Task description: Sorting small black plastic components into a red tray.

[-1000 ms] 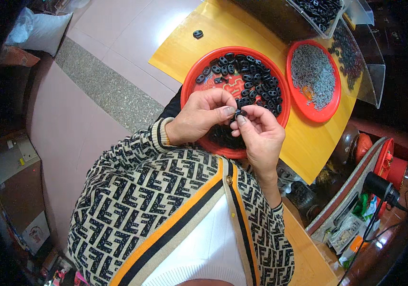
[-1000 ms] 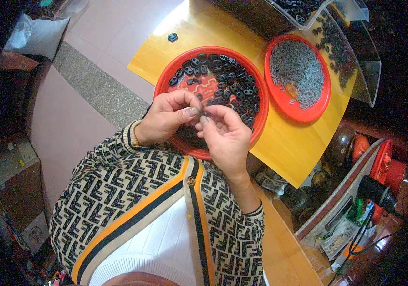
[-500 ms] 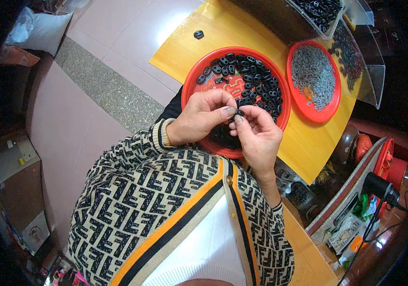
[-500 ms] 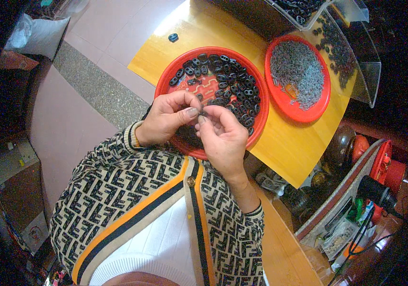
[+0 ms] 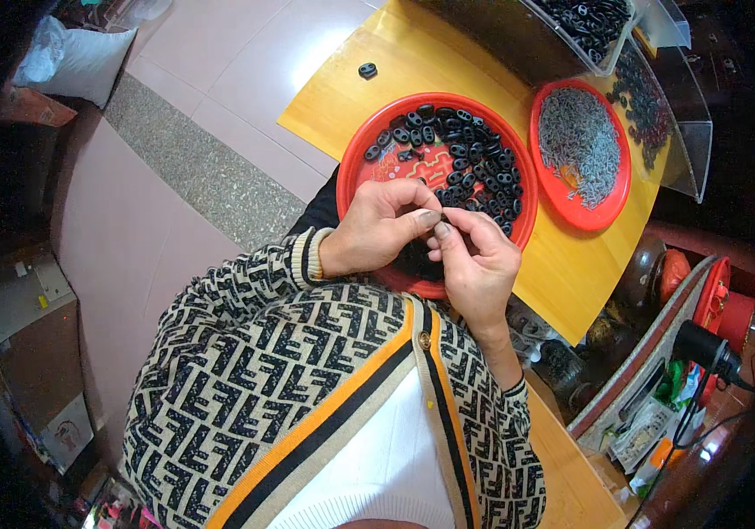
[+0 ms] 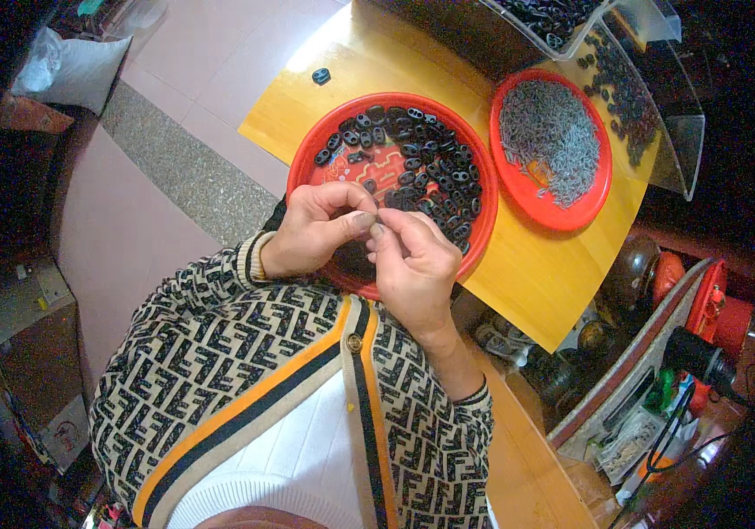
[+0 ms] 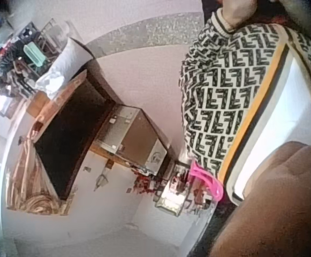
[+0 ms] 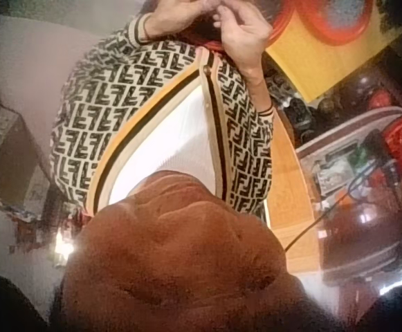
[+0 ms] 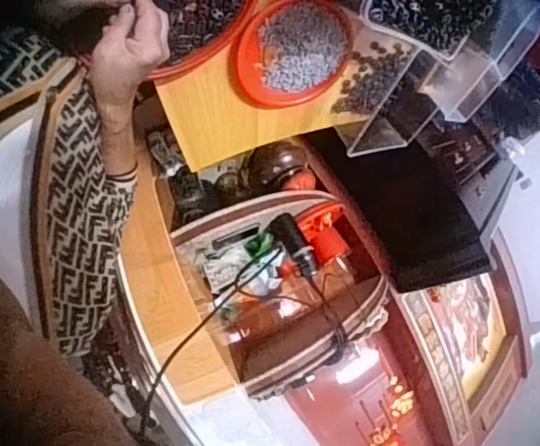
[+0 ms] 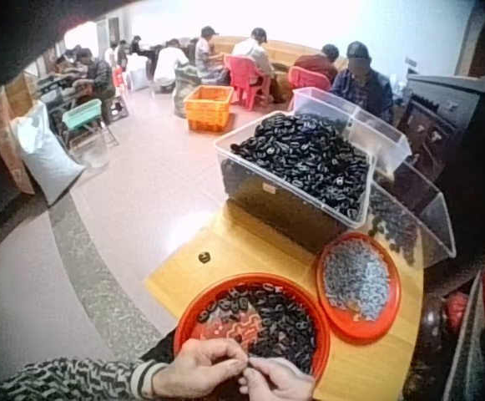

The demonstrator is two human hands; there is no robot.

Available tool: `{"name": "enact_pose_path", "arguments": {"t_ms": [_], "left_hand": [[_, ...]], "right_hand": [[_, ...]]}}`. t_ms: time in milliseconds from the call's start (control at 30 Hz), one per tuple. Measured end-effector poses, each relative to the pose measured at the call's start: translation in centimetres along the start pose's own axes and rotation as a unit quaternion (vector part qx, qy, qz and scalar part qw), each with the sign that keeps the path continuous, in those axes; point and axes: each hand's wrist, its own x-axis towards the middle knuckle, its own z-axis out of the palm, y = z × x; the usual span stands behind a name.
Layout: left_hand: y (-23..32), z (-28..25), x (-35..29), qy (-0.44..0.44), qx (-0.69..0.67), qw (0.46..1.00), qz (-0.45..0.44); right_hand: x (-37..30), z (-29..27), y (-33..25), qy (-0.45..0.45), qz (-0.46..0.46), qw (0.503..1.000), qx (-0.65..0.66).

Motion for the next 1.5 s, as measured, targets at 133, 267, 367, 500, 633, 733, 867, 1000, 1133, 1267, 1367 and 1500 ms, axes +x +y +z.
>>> {"name": "enact_pose_path", "arguments": {"t_ms": [133, 267, 367, 500, 633, 733, 867, 1000, 1133, 1267, 1367, 1500], "left_hand": [[0.5, 0.5, 0.3, 0.009, -0.041, 0.999, -0.021], [1.0, 0.6, 1.6, 0.073, 0.045, 0.994, 0.073], [1.4, -1.3, 4.6, -0.037, 0.405, 0.867, 0.287], [0.9, -0.8, 6.8, -0.150, 0.611, 0.726, 0.278], [1.1, -0.2, 7.7, -0.184, 0.668, 0.698, 0.178], [1.4, 0.1, 7.8, -0.186, 0.677, 0.692, 0.170], [1.0, 0.0, 7.7, -0.173, 0.673, 0.699, 0.171], [0.5, -1.0, 7.5, -0.148, 0.621, 0.747, 0.184], [1.1, -2.0, 5.9, -0.109, 0.327, 0.934, 0.092], [1.2, -1.2, 3.2, -0.047, -0.144, 0.986, -0.062], [1.4, -0.7, 1.9, -0.020, -0.219, 0.969, -0.116], [0.7, -0.6, 1.2, -0.002, -0.219, 0.966, -0.136]], "right_hand": [[0.2, -0.4, 0.8, 0.013, 0.005, 0.999, 0.029], [0.3, -2.0, 0.4, 0.057, 0.063, 0.992, 0.090], [0.2, -3.0, 0.7, 0.062, 0.082, 0.989, 0.110], [-0.1, -3.5, 0.8, 0.072, 0.079, 0.987, 0.118], [-0.6, -3.9, 0.9, 0.082, 0.088, 0.985, 0.125], [-0.6, -3.9, 1.1, 0.080, 0.096, 0.983, 0.132], [-0.4, -3.8, 1.1, 0.079, 0.100, 0.983, 0.129], [-0.4, -3.8, 1.4, 0.050, 0.101, 0.984, 0.136], [-0.5, -4.0, 1.5, 0.031, 0.110, 0.978, 0.177], [0.0, -3.3, 1.2, -0.020, 0.115, 0.952, 0.282], [0.4, -2.5, 0.9, -0.047, 0.123, 0.927, 0.350], [1.0, -1.6, 0.7, -0.067, 0.132, 0.903, 0.403]]}}
